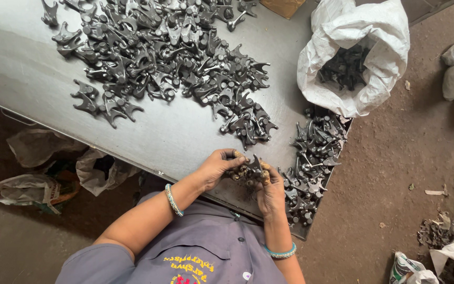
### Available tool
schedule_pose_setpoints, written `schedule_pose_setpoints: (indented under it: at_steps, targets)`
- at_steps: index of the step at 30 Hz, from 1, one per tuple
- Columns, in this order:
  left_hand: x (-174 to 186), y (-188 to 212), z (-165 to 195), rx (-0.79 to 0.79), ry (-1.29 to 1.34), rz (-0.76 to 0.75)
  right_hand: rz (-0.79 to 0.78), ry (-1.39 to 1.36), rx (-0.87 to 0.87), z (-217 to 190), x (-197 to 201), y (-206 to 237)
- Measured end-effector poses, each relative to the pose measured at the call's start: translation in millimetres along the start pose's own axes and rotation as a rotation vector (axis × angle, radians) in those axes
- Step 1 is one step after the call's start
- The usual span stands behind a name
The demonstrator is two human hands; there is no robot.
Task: The person repeatedly picks up small metal castings from a large pile on a metal table, inspects them by hand, and places them into a white sack. The process is continuous and repetitive, with the person handling each casting individually.
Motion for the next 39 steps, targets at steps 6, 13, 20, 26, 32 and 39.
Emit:
schedule_pose_setpoints:
  at_steps: [6, 13, 20, 26, 32, 39]
  targets:
    - [2.5, -2.6, -4.7, -0.006, -0.027, 0.019, -0.034, -0.048, -0.025, 5.2, -0.7, -0.7]
    - [3.9, -1.8, -3.4, -0.044, -0.110, 0.057, -0.040, 0.100, 0.087, -3.4, -2.2, 4.5]
    - [4.5, -0.8, -4.9, -0.128, -0.187, 0.038, -0.066, 0.252, 0.184, -3.3, -1.8, 5.0]
    - [6.2, -0.5, 15.4, -0.306, -0.392, -0.001, -0.069, 0.699, 0.242, -18.1, -20.1, -5.5]
    - [9.9, -11.9, 106.8, -0.427, -0.497, 0.173, 0.110, 1.361, 0.728, -62.1, -70.4, -21.4]
    - [-14.2, -34.4, 258.7, -0.550, -0.696, 0.378, 0.117, 1.674, 0.750, -58.9, -100.9, -35.3]
Point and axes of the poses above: each hand's wrist, its own y-axis away from the middle knuckle, its own x-axis out of the back of the hand, z = x × y, the point moved 2 cm from there along -y, towards the middle knuckle, and after that the axes turned 7 degrees about y, right-handed, at the moved point
